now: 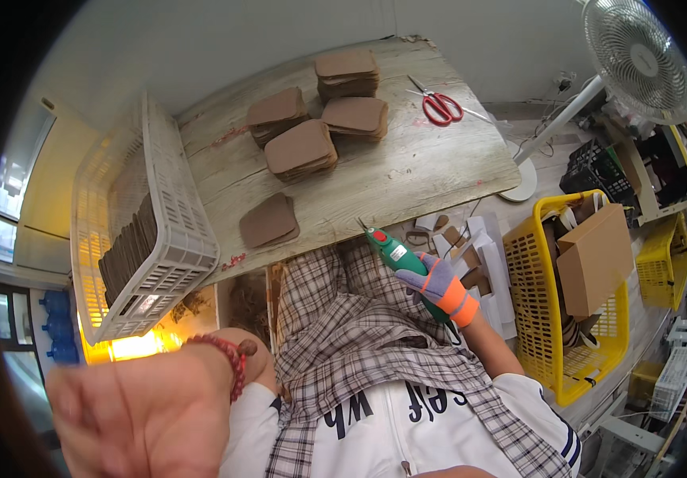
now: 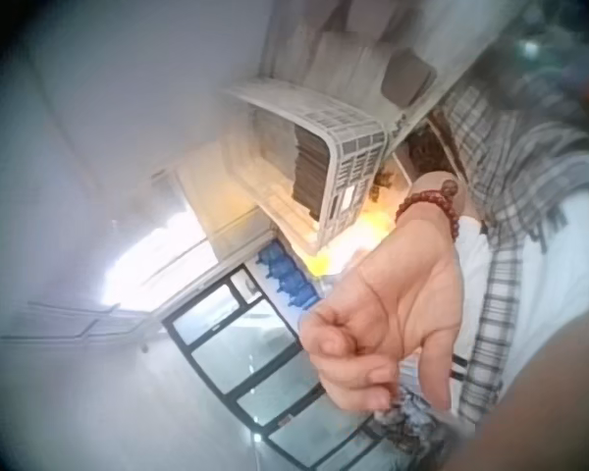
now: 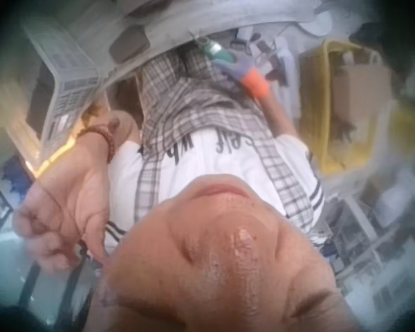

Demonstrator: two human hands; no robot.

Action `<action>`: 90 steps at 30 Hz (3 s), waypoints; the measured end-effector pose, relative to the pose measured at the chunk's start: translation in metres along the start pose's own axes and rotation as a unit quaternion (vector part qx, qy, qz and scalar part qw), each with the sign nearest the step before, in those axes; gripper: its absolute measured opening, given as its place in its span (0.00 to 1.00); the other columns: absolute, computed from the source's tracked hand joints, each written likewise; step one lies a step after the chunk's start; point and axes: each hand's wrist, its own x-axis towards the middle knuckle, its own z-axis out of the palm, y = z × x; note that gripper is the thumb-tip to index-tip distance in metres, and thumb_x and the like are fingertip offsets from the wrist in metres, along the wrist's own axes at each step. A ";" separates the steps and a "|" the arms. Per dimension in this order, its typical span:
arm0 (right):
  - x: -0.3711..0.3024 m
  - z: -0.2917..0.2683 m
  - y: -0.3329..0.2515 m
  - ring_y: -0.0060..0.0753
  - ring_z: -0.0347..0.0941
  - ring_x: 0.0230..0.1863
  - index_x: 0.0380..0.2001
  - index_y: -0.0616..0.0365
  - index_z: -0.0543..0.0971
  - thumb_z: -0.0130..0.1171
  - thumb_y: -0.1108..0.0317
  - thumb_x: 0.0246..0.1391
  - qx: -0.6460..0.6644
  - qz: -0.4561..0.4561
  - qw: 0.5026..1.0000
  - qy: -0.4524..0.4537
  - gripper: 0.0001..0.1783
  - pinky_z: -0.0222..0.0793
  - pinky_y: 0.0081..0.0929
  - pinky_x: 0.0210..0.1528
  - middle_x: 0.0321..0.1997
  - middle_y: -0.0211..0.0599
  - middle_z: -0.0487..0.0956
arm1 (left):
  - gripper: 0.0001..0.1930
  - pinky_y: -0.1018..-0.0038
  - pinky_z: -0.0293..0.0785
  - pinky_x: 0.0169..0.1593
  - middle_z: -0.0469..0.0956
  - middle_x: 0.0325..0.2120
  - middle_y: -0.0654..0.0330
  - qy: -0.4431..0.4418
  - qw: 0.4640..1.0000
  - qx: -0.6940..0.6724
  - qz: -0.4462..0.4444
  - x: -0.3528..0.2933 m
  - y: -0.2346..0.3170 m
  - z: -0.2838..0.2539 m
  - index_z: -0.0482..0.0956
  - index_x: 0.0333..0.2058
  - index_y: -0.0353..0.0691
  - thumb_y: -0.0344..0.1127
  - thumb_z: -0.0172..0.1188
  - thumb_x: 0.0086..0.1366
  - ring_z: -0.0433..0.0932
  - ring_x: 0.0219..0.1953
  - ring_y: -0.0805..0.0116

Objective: The person uses a rotary tool to trim the edges of multiple brown cardboard pieces on a workbench. They pick up each piece, smooth the edges with the tool, and place the finished pieces into a white basket.

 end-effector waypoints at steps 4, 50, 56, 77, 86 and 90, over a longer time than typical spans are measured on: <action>0.000 -0.004 0.010 0.15 0.68 0.18 0.41 0.63 0.72 0.66 0.59 0.48 0.019 -0.018 0.999 0.020 0.22 0.64 0.15 0.16 0.21 0.27 0.73 | 0.05 0.73 0.68 0.42 0.79 0.29 0.62 -0.149 0.916 0.005 -0.373 -0.114 -0.069 0.010 0.79 0.33 0.39 0.33 0.60 0.58 0.75 0.33 0.71; 0.008 0.010 -0.038 0.17 0.70 0.17 0.40 0.63 0.73 0.62 0.63 0.52 0.083 -0.120 0.986 0.079 0.17 0.65 0.16 0.17 0.20 0.30 0.76 | 0.21 0.65 0.68 0.58 0.71 0.47 0.58 0.246 0.405 -0.322 -0.820 -0.281 -0.029 0.024 0.67 0.50 0.37 0.20 0.58 0.58 0.70 0.51 0.62; 0.004 0.009 -0.045 0.18 0.70 0.17 0.39 0.63 0.73 0.61 0.63 0.52 0.087 -0.084 0.989 0.080 0.16 0.64 0.16 0.17 0.20 0.31 0.75 | 0.19 0.66 0.69 0.57 0.72 0.46 0.57 0.235 0.388 -0.336 -0.825 -0.284 -0.017 0.028 0.66 0.48 0.36 0.20 0.57 0.58 0.71 0.50 0.61; 0.009 -0.007 -0.049 0.15 0.70 0.20 0.35 0.61 0.75 0.64 0.63 0.50 0.104 -0.111 0.981 0.123 0.15 0.64 0.14 0.22 0.22 0.27 0.76 | 0.18 0.65 0.70 0.55 0.72 0.48 0.56 0.083 0.365 -0.369 -0.851 -0.295 0.022 0.016 0.67 0.50 0.38 0.22 0.55 0.60 0.72 0.50 0.62; -0.001 -0.026 -0.046 0.15 0.71 0.21 0.38 0.62 0.74 0.63 0.63 0.50 0.027 -0.074 0.993 0.088 0.16 0.65 0.14 0.22 0.23 0.27 0.76 | 0.17 0.72 0.75 0.48 0.77 0.41 0.59 -0.061 0.413 -0.306 -0.855 -0.293 -0.004 -0.018 0.72 0.47 0.36 0.20 0.57 0.58 0.76 0.43 0.69; -0.009 -0.034 -0.044 0.14 0.71 0.23 0.41 0.63 0.74 0.64 0.62 0.50 0.026 -0.046 0.998 0.044 0.19 0.67 0.15 0.24 0.25 0.29 0.76 | 0.21 0.74 0.74 0.47 0.77 0.42 0.60 -0.197 0.413 -0.278 -0.845 -0.284 -0.033 -0.038 0.72 0.50 0.35 0.18 0.57 0.56 0.76 0.42 0.72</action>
